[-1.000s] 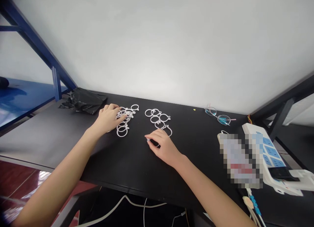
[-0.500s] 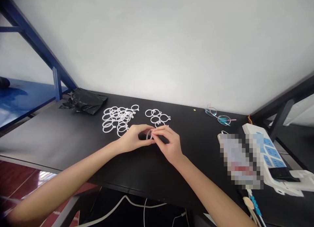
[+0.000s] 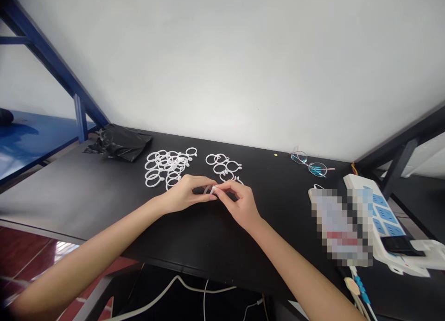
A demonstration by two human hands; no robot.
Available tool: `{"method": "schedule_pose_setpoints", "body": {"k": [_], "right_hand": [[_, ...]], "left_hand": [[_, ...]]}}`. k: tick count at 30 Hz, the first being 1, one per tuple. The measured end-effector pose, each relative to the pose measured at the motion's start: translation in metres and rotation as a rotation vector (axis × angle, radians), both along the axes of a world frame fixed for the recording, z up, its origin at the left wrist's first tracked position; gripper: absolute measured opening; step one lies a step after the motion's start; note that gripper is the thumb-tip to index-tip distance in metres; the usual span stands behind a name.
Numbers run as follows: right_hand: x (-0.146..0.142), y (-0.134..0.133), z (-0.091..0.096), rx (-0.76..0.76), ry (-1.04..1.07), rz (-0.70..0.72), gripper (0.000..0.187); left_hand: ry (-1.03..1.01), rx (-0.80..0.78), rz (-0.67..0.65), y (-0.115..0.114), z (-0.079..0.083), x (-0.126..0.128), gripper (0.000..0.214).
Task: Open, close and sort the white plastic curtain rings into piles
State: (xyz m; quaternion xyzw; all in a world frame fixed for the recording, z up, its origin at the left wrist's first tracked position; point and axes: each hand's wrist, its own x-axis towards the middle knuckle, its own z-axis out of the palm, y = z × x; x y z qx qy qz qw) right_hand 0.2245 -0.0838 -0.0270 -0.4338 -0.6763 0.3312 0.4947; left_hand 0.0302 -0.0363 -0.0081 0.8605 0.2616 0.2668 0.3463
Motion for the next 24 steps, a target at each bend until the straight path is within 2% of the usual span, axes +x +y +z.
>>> {"method": "schedule_pose_setpoints", "body": {"k": [3,7,9,12,18,22,24], "right_hand": [[0.001,0.003,0.001,0.006,-0.038,-0.054,0.012],[0.011,0.012,-0.001,0.107,-0.227,-0.256,0.013],[0.018,0.017,-0.004,0.140,-0.370,-0.323,0.011],[0.027,0.022,-0.009,0.095,-0.516,-0.357,0.017],[0.031,0.023,-0.009,0.059,-0.517,-0.363,0.021],[0.027,0.020,-0.001,0.197,-0.420,-0.456,0.025],[0.023,0.018,0.001,0.276,-0.342,-0.457,0.027]], "left_hand": [[0.007,0.161,0.103,0.008,-0.003,-0.007,0.030],[0.043,0.389,0.395,0.027,-0.005,-0.026,0.034],[0.154,0.414,0.531,0.036,-0.005,-0.037,0.037],[0.363,0.368,0.658,0.042,-0.001,-0.048,0.037],[0.577,0.354,0.714,0.042,0.003,-0.050,0.032],[0.574,0.382,0.735,0.042,0.002,-0.051,0.036],[0.560,0.385,0.740,0.042,0.002,-0.051,0.037]]}}
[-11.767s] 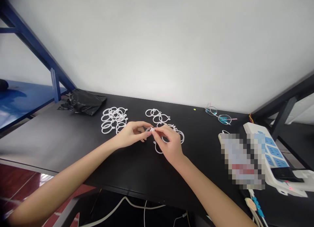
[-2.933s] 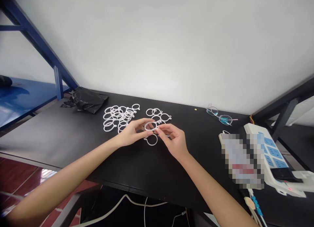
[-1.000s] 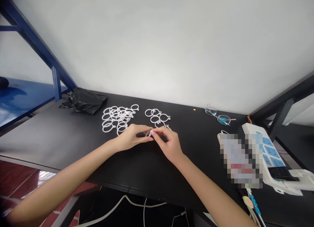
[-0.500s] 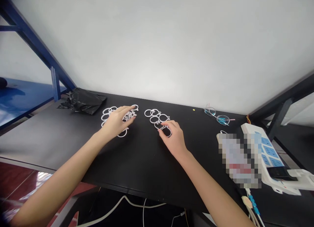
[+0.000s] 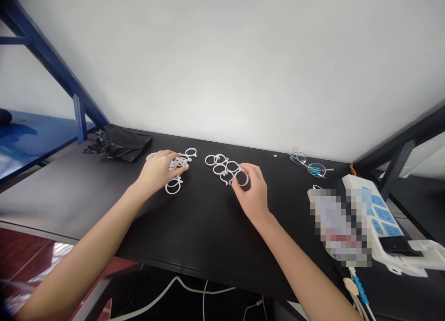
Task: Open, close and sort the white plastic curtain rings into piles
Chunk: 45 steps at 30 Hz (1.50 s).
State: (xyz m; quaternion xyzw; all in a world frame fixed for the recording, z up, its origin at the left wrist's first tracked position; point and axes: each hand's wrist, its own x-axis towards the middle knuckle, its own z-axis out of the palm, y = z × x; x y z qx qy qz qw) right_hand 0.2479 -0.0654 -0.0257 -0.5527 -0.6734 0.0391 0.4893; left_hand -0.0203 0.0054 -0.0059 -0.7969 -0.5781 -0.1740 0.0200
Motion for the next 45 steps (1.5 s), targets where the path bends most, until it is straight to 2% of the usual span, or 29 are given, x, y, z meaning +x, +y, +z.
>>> {"method": "schedule_pose_setpoints", "body": {"k": [3,5,8,10,14,19,23,27,31,35,37,41,45], "right_hand": [[-0.006,-0.002,-0.001,0.060,0.086,0.103,0.031],[-0.011,-0.005,-0.003,0.060,0.132,0.182,0.032],[-0.017,-0.009,-0.005,0.021,0.168,0.294,0.029],[-0.020,-0.012,-0.006,-0.008,0.184,0.350,0.028],[-0.023,-0.016,-0.004,-0.026,0.278,0.387,0.024],[-0.028,-0.018,-0.003,-0.056,0.436,0.416,0.011],[-0.030,-0.019,-0.004,-0.083,0.342,0.402,0.005],[-0.026,-0.016,-0.003,-0.101,0.182,0.392,0.007],[-0.021,-0.013,-0.004,-0.141,0.081,0.411,0.007],[-0.021,-0.013,-0.006,-0.197,0.022,0.490,0.006],[-0.022,-0.015,-0.006,-0.232,-0.010,0.537,0.010],[-0.023,-0.015,-0.007,-0.280,-0.104,0.580,0.012],[-0.021,-0.012,-0.009,-0.225,0.018,0.488,0.009]], "left_hand": [[-0.147,0.030,-0.059,-0.005,0.002,0.007,0.036],[-0.361,-0.012,-0.207,-0.014,0.004,0.019,0.036],[-0.630,-0.235,-0.518,-0.035,0.002,0.041,0.040],[-0.713,-0.358,-0.643,-0.047,-0.002,0.054,0.051],[-0.913,-0.579,-0.700,-0.055,-0.009,0.065,0.056],[-1.029,-0.709,-0.676,-0.050,-0.015,0.064,0.053],[-0.956,-0.673,-0.705,-0.052,-0.020,0.069,0.028],[-0.789,-0.501,-0.671,-0.049,-0.020,0.069,0.017],[-0.582,-0.373,-0.625,-0.044,-0.002,0.052,0.019],[-0.139,-0.428,-0.516,-0.051,0.012,0.033,0.047],[-0.021,-0.452,-0.485,-0.057,0.012,0.030,0.042],[-0.042,-0.509,-0.462,-0.056,0.008,0.034,0.023],[-0.170,-0.505,-0.565,-0.040,0.014,0.042,0.025]]}}
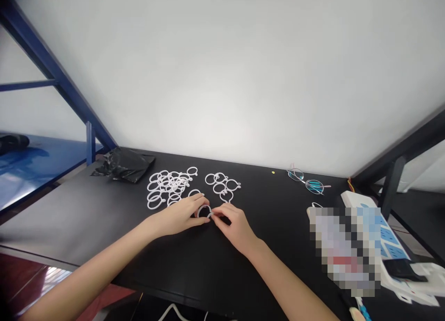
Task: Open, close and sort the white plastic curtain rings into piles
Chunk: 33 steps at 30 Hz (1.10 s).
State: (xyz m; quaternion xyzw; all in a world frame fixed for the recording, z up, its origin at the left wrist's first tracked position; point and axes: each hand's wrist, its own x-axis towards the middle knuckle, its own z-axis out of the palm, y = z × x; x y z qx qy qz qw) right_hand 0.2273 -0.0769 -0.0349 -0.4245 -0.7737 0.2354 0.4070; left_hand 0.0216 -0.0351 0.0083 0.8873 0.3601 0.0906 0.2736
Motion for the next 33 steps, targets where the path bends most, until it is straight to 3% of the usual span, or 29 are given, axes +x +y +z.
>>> {"method": "schedule_pose_setpoints", "body": {"k": [6,14,16,19,22,25,29,33], "right_hand": [[0.008,0.003,0.005,-0.056,0.142,-0.082,0.009],[0.008,0.004,0.006,-0.144,0.193,-0.060,0.011],[0.012,0.006,0.006,-0.183,0.228,-0.086,0.011],[0.020,0.011,0.005,-0.237,0.307,-0.181,0.027],[0.027,0.015,0.002,-0.240,0.337,-0.279,0.026],[0.027,0.015,0.000,-0.260,0.317,-0.305,0.026],[0.017,0.020,0.007,-0.279,0.247,-0.251,0.023],[-0.013,0.059,0.026,-0.168,0.020,-0.145,0.013]], "left_hand": [[-0.186,-0.094,-0.175,0.017,0.007,0.008,0.036],[-0.267,-0.142,-0.139,0.020,-0.002,0.001,0.033],[-0.233,-0.049,-0.084,0.020,-0.004,-0.002,0.035],[-0.073,0.232,0.061,0.023,-0.011,-0.006,0.032],[0.112,0.385,0.152,0.027,-0.017,-0.010,0.029],[0.215,0.405,0.203,0.029,-0.017,-0.013,0.026],[0.207,0.376,0.219,0.025,-0.012,-0.016,0.034],[0.148,0.307,0.175,0.021,-0.011,-0.015,0.041]]}}
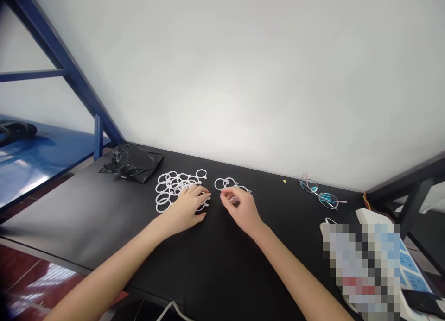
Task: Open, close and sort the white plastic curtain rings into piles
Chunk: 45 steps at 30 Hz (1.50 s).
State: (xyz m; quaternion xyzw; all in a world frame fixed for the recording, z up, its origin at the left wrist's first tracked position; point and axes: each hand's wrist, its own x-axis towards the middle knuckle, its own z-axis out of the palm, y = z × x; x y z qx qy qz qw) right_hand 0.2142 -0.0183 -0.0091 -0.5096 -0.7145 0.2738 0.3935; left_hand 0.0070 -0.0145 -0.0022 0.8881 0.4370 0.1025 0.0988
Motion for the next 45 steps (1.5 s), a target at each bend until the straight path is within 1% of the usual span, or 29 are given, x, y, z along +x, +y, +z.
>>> {"method": "schedule_pose_setpoints", "body": {"k": [2,3,6,9,11,13,15,18,20,22,24,26,28,31,33,34,36,38,39,41,43,45], "right_hand": [[-0.019,0.029,0.006,0.085,-0.208,0.067,0.012],[-0.028,0.044,0.006,0.095,-0.252,0.081,0.014],[-0.050,0.078,0.001,0.090,-0.325,0.106,0.010],[-0.061,0.095,-0.010,0.080,-0.362,0.115,0.011],[-0.062,0.100,-0.016,0.071,-0.361,0.128,0.013],[-0.059,0.105,-0.018,0.058,-0.343,0.149,0.011],[-0.048,0.109,-0.014,0.039,-0.321,0.158,0.014],[-0.025,0.112,-0.004,-0.007,-0.315,0.159,0.018],[-0.012,0.110,0.000,-0.032,-0.326,0.177,0.020],[-0.004,0.104,0.000,-0.032,-0.324,0.174,0.020],[-0.003,0.098,-0.003,-0.013,-0.303,0.148,0.020],[-0.004,0.092,-0.004,0.017,-0.262,0.108,0.018],[-0.005,0.084,-0.002,0.060,-0.209,0.058,0.013],[-0.008,0.064,0.007,0.130,-0.118,-0.006,0.008],[-0.012,0.045,0.015,0.150,-0.074,0.009,0.009],[-0.015,0.036,0.019,0.161,-0.046,0.032,0.009],[-0.021,0.020,0.026,0.197,0.068,0.085,0.010],[-0.024,0.008,0.033,0.167,0.131,0.105,0.011],[-0.024,0.005,0.036,0.141,0.144,0.123,0.011],[-0.021,0.000,0.039,0.131,0.131,0.180,0.018],[-0.017,-0.001,0.039,0.181,0.088,0.213,0.019],[-0.015,-0.002,0.035,0.257,0.050,0.200,0.014]], "left_hand": [[-0.006,-0.029,-0.008,0.000,0.000,0.002,0.037],[-0.006,-0.036,-0.010,0.000,-0.001,0.002,0.034],[0.000,-0.036,-0.009,0.002,-0.001,0.004,0.030],[0.010,-0.008,0.001,0.003,-0.002,0.004,0.029],[0.010,0.016,-0.003,0.003,-0.003,0.004,0.028],[0.006,0.033,-0.012,0.003,-0.004,0.004,0.028],[0.000,0.043,-0.016,0.003,-0.005,0.004,0.029],[-0.027,0.042,-0.022,0.002,-0.004,0.003,0.030],[-0.072,0.020,-0.038,0.000,-0.003,0.004,0.031],[-0.158,-0.011,-0.087,-0.004,0.000,0.005,0.032],[-0.268,-0.027,-0.148,-0.008,0.001,0.009,0.030],[-0.386,-0.005,-0.169,-0.009,0.001,0.013,0.029],[-0.524,0.027,-0.102,-0.009,0.000,0.016,0.032],[-0.745,0.012,0.102,-0.005,-0.002,0.017,0.037],[-0.816,-0.079,0.180,-0.003,-0.002,0.016,0.039],[-0.826,-0.146,0.180,-0.002,-0.002,0.015,0.038],[-0.849,-0.295,0.139,-0.001,-0.002,0.014,0.034],[-0.927,-0.429,0.113,0.001,-0.003,0.014,0.035],[-0.978,-0.483,0.114,0.002,-0.004,0.014,0.036],[-1.073,-0.561,0.136,0.005,-0.007,0.014,0.039],[-1.132,-0.617,0.161,0.008,-0.009,0.015,0.042],[-1.148,-0.672,0.173,0.009,-0.009,0.015,0.043]]}}
